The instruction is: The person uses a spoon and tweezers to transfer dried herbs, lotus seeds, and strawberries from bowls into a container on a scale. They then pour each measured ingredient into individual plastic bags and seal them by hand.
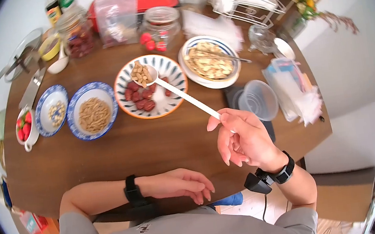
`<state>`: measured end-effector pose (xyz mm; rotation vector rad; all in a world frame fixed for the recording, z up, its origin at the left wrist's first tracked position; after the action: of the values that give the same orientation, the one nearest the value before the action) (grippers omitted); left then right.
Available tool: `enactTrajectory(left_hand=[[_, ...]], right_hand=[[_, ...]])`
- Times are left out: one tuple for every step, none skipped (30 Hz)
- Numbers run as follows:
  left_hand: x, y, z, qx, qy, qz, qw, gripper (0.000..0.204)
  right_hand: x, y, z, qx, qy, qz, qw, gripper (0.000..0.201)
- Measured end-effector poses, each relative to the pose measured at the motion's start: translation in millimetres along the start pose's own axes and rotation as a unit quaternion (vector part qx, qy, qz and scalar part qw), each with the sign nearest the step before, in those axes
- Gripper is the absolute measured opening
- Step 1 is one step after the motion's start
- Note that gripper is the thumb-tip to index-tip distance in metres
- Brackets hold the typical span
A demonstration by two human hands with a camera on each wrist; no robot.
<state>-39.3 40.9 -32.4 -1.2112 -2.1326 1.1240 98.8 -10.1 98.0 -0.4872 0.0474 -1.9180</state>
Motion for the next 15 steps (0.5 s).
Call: enactTrajectory(left_hand=[[0.1,1.9,0.4,0.008,-0.007,-0.005,1.000,0.029],[0.0,3.9,0.6,0.016,-0.015,-0.011,1.000,0.029],[-0.1,3.5,2.2,0.014,-0.003,-0.001,1.000,0.029],[0.3,4.6,1.9,0.020,-0.003,-0.010,1.000,0.028],[0.6,5.6,1.3,0.026,-0.005,-0.019,0.999,0.028],[0.7,3.9,1.0,0.025,0.003,-0.012,1.000,0.028],[1.1,3.1,-0.9,0.020,0.002,-0.016,1.000,0.028],[1.4,3.4,-1.9,0.015,0.001,-0.021,1.000,0.028],[1.4,3.5,-0.8,0.015,0.006,-0.017,1.000,0.028],[1.4,3.7,-0.7,0.017,-0.001,-0.013,1.000,0.029],[1.3,3.9,-1.1,0.019,-0.008,-0.010,1.000,0.029],[1.3,3.6,-1.1,0.020,-0.005,-0.007,1.000,0.029],[1.4,3.0,-1.7,0.024,-0.007,-0.006,1.000,0.029],[1.3,2.8,-2.0,0.029,-0.011,-0.005,1.000,0.030],[1.3,3.2,-1.3,0.030,-0.008,-0.003,1.000,0.030]], right_hand=[[9.8,6.4,-0.4,-0.011,0.005,-0.013,1.000,0.031],[20.5,13.9,-1.6,-0.014,0.011,-0.030,0.999,0.031],[31.4,22.3,-2.7,-0.021,0.024,-0.047,0.998,0.031],[42.2,30.3,-3.8,-0.027,0.036,-0.063,0.997,0.031],[54.3,38.9,-5.5,-0.023,0.041,-0.088,0.995,0.032],[66.2,45.0,-7.6,-0.025,0.044,-0.098,0.994,0.032],[79.4,53.4,-8.9,-0.017,0.052,-0.132,0.990,0.032],[92.5,61.4,-11.3,-0.010,0.059,-0.165,0.985,0.032],[105.0,70.1,-16.7,-0.019,0.069,-0.193,0.979,0.032],[117.3,77.1,-20.2,-0.015,0.070,-0.224,0.972,0.032],[128.6,83.9,-25.3,-0.019,0.069,-0.255,0.964,0.033],[138.9,90.4,-30.6,-0.024,0.067,-0.286,0.956,0.033],[145.9,95.5,-35.9,-0.025,0.067,-0.290,0.954,0.033],[153.6,102.0,-41.4,-0.023,0.064,-0.309,0.949,0.033],[160.1,106.4,-44.7,-0.020,0.062,-0.328,0.943,0.033]])
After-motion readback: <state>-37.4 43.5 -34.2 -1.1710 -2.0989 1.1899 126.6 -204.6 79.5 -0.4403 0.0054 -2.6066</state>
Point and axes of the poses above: each hand's wrist, its own x-axis away from the middle knuckle, its own y-axis out of the back of the hand, z = x × y, the point moved 6 cm from there along -x, towards the middle knuckle, and after that the axes turned 12 degrees about z, right-handed, at the moved point
